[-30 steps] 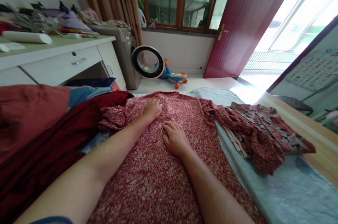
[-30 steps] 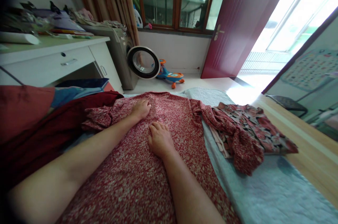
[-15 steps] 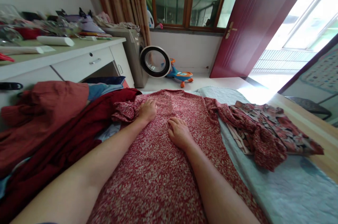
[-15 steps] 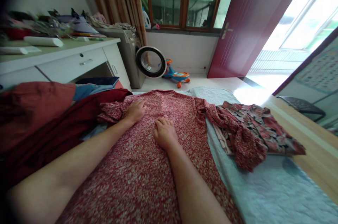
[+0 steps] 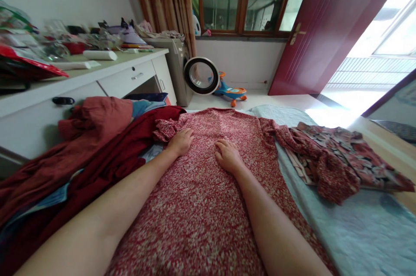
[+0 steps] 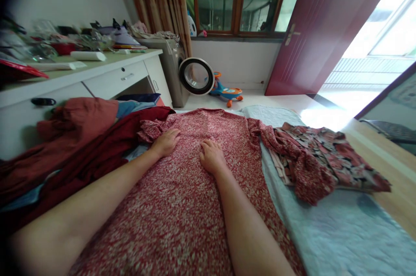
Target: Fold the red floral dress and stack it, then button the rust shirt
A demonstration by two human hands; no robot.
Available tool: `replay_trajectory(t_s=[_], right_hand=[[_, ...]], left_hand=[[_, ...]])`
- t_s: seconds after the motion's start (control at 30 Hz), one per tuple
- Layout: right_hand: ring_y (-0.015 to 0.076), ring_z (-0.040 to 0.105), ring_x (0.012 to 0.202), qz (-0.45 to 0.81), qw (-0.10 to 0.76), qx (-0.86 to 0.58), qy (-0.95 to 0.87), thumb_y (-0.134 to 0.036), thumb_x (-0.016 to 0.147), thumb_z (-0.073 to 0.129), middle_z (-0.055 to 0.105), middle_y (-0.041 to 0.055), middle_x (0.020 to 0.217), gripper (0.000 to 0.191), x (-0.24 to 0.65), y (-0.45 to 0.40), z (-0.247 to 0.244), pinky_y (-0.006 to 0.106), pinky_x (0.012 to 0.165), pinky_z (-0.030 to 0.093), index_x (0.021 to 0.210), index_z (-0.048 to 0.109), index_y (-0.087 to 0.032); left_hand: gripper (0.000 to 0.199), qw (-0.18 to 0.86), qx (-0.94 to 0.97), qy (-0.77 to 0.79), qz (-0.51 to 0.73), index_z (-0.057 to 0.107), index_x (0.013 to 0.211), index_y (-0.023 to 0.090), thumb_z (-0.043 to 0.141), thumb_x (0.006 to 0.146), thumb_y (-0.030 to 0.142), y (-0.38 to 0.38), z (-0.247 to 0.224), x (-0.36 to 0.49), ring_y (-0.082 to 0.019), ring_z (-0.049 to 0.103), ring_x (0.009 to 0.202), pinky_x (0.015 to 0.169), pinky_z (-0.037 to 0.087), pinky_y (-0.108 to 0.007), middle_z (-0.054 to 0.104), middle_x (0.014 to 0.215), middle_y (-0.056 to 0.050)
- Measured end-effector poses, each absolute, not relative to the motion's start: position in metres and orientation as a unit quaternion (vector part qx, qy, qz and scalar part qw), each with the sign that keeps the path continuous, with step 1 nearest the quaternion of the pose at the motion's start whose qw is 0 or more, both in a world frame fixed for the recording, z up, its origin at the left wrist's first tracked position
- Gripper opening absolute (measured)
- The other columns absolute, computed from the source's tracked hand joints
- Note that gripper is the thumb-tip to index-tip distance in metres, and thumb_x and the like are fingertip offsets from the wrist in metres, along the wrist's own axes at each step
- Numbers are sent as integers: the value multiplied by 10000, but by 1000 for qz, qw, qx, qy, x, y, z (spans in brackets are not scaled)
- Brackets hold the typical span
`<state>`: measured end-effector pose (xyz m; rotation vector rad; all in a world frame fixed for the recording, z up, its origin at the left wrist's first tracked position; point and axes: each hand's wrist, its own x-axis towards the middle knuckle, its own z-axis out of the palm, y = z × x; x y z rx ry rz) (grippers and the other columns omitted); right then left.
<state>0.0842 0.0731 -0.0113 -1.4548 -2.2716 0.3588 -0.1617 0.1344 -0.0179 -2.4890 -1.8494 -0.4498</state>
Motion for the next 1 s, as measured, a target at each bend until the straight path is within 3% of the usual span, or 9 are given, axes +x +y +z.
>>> replay_trajectory(t_s=[0.17, 0.23, 0.37, 0.57, 0.8, 1.0], right_hand=[[232, 427, 1326, 130, 200, -524, -817, -280, 909, 484, 528, 80, 1410, 415, 84, 74, -11, 399, 1132, 276, 1302, 584, -190], [233, 424, 1327, 130, 198, -526, -817, -280, 910, 483, 523, 80, 1415, 423, 84, 74, -11, 400, 1133, 274, 1312, 578, -191], [223, 424, 1327, 130, 199, -525, -818, -275, 911, 481, 522, 83, 1416, 427, 84, 74, -12, 383, 1136, 266, 1316, 575, -182], [240, 419, 1335, 129, 189, -524, -820, -296, 918, 477, 514, 98, 1423, 431, 85, 74, -11, 401, 1135, 267, 1318, 574, -166], [236, 400, 1352, 129, 184, -521, -823, -284, 918, 476, 510, 99, 1425, 431, 86, 76, -13, 398, 1132, 269, 1324, 569, -170], [235, 414, 1341, 120, 187, -520, -824, -281, 916, 478, 516, 94, 1422, 423, 86, 78, -16, 392, 1128, 275, 1310, 576, -163]], left_hand=[[457, -43, -756, -619, -207, 501, 1343, 85, 387, 915, 200, 95, -13, -126, -216, 530, 1276, 1120, 382, -373, 570, 1369, -159], [479, -60, -785, -582, -203, 454, 1395, 119, 386, 945, 267, 73, -15, -107, -204, 460, 1348, 1151, 337, -369, 513, 1442, -134], [543, -51, -806, -578, -116, 415, 1439, 198, 407, 962, 457, 46, -17, -95, -250, 343, 1430, 1182, 251, -466, 410, 1532, -105], [596, -27, -752, -655, -74, 398, 1455, 187, 357, 966, 524, 50, -14, -137, -270, 309, 1448, 1166, 244, -457, 360, 1555, -142], [581, -24, -728, -682, -70, 387, 1462, 197, 362, 966, 498, 35, -13, -168, -268, 325, 1435, 1157, 248, -458, 363, 1553, -136], [497, 36, -673, -728, -127, 432, 1396, 125, 431, 926, 284, 17, -12, -190, -272, 487, 1283, 1070, 373, -401, 527, 1393, -165]])
